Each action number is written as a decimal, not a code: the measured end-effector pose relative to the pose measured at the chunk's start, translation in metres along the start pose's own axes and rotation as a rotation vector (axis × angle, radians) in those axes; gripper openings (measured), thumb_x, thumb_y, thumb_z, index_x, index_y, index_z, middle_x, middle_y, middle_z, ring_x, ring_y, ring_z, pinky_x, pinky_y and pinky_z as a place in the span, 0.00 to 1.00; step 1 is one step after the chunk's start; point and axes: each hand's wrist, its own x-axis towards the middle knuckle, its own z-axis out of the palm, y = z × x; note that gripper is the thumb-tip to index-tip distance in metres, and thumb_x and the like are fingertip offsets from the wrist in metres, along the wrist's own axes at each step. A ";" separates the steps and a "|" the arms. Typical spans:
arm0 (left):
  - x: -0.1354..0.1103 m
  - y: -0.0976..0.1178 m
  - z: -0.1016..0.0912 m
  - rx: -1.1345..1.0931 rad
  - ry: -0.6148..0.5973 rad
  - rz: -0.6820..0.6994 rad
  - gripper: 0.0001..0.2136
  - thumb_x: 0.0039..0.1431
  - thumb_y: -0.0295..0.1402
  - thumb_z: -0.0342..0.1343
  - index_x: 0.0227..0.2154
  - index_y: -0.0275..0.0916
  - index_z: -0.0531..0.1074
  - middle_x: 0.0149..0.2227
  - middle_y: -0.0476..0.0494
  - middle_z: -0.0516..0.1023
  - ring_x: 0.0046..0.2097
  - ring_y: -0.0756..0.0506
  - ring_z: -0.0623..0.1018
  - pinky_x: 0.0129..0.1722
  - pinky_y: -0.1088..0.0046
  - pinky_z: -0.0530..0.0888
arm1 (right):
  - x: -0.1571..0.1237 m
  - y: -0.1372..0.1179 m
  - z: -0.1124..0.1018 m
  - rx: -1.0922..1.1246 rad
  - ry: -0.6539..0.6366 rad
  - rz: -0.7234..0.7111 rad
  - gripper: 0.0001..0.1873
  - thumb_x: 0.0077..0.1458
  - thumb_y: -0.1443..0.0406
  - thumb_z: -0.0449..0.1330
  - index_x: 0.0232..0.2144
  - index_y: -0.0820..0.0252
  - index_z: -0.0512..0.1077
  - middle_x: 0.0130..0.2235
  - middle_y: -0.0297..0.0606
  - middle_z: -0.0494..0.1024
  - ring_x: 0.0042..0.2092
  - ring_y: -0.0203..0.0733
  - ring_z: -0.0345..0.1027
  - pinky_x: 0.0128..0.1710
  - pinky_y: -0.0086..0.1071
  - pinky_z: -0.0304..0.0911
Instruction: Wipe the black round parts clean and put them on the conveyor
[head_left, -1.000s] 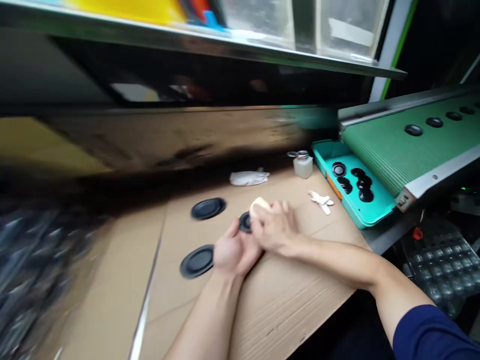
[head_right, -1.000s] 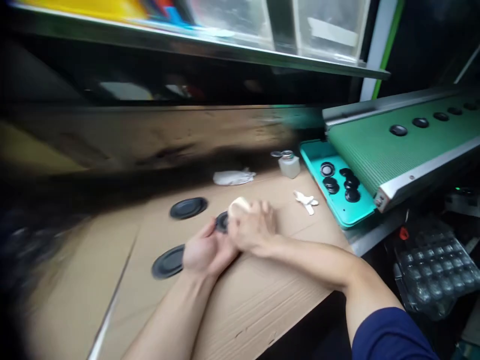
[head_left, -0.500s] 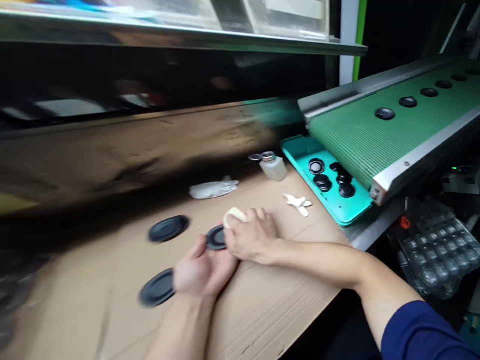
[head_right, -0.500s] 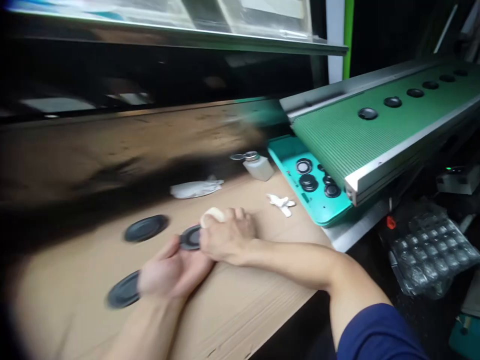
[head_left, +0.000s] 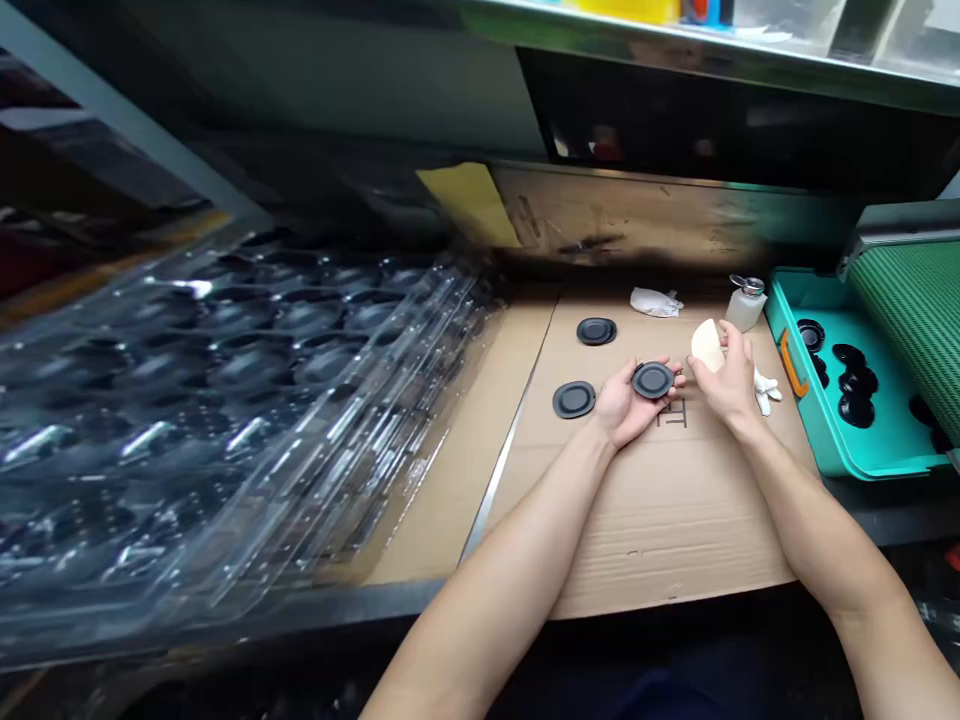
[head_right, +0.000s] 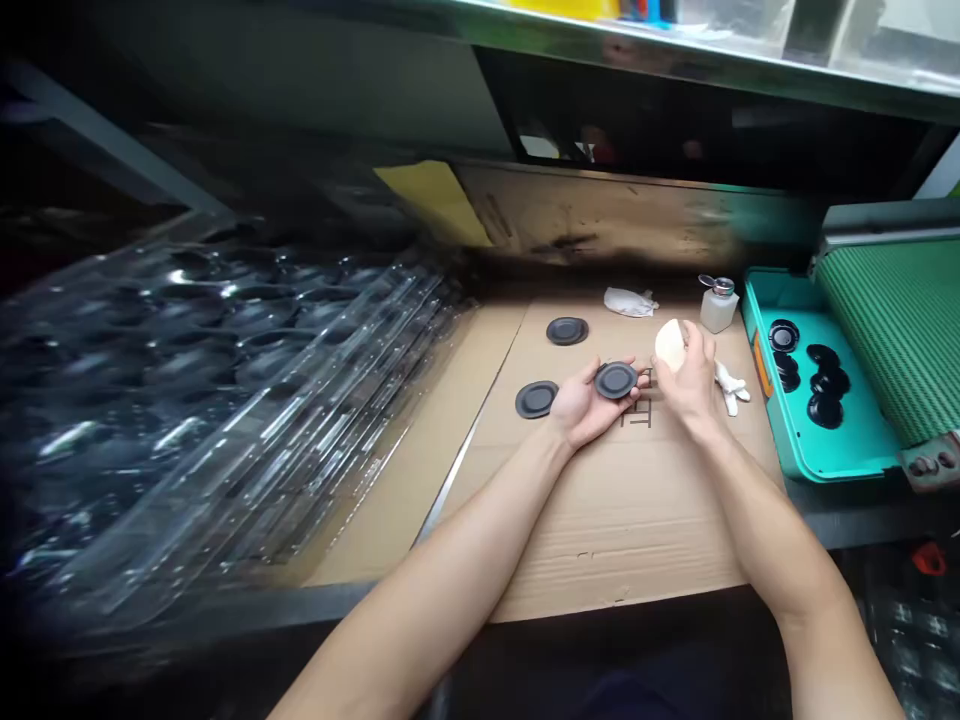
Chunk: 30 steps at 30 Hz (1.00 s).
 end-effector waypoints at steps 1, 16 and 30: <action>0.001 0.001 0.000 -0.014 0.001 0.005 0.23 0.76 0.41 0.38 0.49 0.30 0.75 0.45 0.28 0.83 0.46 0.37 0.83 0.37 0.66 0.78 | -0.001 -0.003 -0.001 0.038 -0.014 0.002 0.37 0.53 0.58 0.66 0.63 0.60 0.64 0.58 0.50 0.71 0.57 0.51 0.69 0.60 0.43 0.65; 0.010 -0.014 0.001 -0.025 -0.043 0.178 0.17 0.76 0.34 0.43 0.51 0.36 0.77 0.51 0.38 0.83 0.59 0.41 0.79 0.64 0.61 0.72 | -0.034 -0.053 0.026 -0.317 -0.287 0.011 0.28 0.69 0.54 0.48 0.65 0.61 0.60 0.49 0.53 0.82 0.44 0.58 0.78 0.44 0.44 0.71; 0.009 -0.011 -0.001 -0.038 -0.016 0.159 0.16 0.75 0.34 0.45 0.45 0.32 0.77 0.46 0.34 0.83 0.54 0.40 0.81 0.61 0.60 0.74 | -0.026 -0.040 0.015 -0.151 -0.406 -0.107 0.23 0.65 0.54 0.54 0.58 0.54 0.70 0.50 0.43 0.83 0.46 0.54 0.79 0.47 0.42 0.71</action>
